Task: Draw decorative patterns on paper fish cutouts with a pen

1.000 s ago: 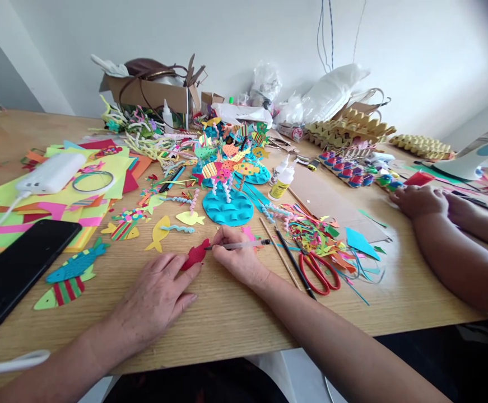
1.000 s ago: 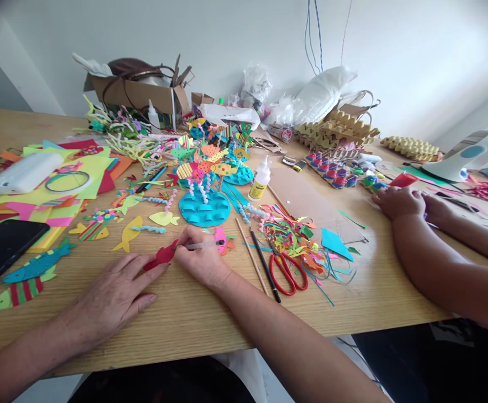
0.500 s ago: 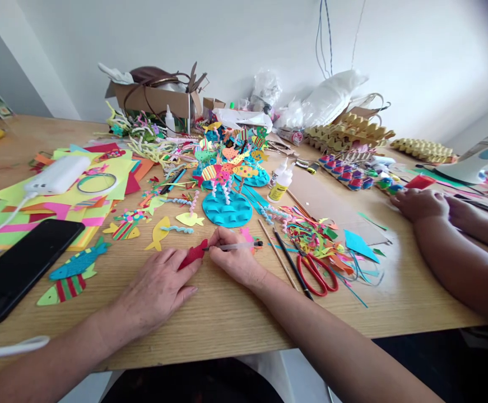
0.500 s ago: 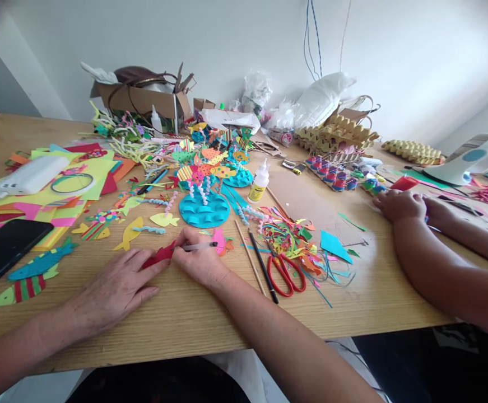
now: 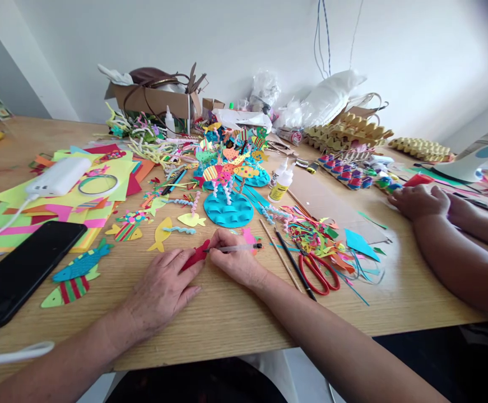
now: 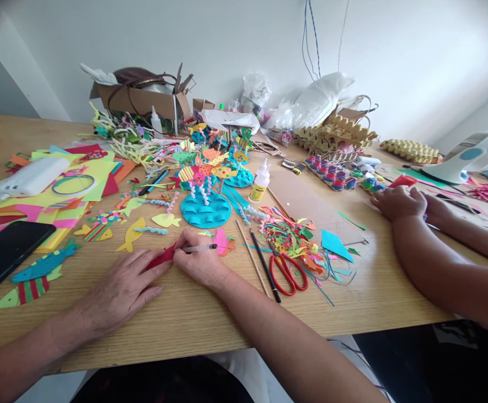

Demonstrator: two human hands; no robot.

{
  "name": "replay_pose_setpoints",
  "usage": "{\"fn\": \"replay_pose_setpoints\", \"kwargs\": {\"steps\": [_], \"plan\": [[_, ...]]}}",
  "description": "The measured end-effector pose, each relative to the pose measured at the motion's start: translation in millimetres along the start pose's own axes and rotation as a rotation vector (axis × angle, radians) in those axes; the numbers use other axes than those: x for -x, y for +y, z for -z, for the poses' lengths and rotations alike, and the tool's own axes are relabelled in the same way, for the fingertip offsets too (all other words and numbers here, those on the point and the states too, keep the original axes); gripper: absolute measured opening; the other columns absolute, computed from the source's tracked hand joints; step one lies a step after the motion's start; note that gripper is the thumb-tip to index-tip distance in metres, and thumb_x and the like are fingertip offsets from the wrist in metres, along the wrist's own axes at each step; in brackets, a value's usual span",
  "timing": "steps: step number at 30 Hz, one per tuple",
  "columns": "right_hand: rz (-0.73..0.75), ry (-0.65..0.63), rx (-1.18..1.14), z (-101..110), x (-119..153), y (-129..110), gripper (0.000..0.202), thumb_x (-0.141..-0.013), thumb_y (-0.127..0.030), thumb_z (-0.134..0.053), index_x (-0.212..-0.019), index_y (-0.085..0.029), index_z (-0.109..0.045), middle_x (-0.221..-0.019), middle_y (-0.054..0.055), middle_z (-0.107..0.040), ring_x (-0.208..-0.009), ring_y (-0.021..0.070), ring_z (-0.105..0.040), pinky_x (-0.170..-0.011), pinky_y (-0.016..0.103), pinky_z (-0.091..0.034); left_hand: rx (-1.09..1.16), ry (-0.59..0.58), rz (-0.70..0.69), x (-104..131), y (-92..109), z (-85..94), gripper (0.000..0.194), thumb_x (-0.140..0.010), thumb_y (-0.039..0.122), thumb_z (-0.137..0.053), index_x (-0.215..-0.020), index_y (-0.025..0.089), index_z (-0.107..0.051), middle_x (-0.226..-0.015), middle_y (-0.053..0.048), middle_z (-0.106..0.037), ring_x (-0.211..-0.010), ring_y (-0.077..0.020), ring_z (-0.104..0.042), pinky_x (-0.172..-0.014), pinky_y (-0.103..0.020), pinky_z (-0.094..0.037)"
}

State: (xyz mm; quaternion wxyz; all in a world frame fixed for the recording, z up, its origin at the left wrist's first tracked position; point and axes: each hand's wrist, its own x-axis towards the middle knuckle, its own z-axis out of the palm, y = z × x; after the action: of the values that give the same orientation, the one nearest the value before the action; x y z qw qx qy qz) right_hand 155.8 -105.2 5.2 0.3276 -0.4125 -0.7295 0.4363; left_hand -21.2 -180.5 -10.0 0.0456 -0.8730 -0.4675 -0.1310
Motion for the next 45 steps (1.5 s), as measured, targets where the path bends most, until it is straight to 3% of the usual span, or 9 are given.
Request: {"fn": "replay_pose_setpoints", "kwargs": {"steps": [36,45], "plan": [[0.016,0.023,0.091,-4.6,-0.2,0.0,0.006,-0.065,-0.012,-0.049,-0.063,-0.018,-0.048,-0.055,-0.005,-0.048,-0.053,0.009,-0.041,-0.051,0.02,-0.031,-0.04,0.009,-0.004,-0.7,1.6,-1.5,0.038,-0.088,0.027,-0.05,-0.125,0.019,-0.053,-0.124,-0.012,-0.054,-0.112,-0.0279,-0.046,-0.094,-0.044,-0.042],[-0.009,0.025,0.063,-4.3,-0.5,1.6,0.006,-0.064,-0.012,-0.049,-0.065,-0.018,-0.048,-0.056,-0.005,-0.049,-0.052,0.0087,-0.041,-0.049,0.02,-0.032,-0.039,0.056,-0.024,-1.0,2.8,-1.8,0.037,-0.086,0.023,-0.053,-0.122,0.016,-0.055,-0.121,-0.014,-0.054,-0.11,-0.0296,-0.047,-0.092,-0.046,-0.043]]}}
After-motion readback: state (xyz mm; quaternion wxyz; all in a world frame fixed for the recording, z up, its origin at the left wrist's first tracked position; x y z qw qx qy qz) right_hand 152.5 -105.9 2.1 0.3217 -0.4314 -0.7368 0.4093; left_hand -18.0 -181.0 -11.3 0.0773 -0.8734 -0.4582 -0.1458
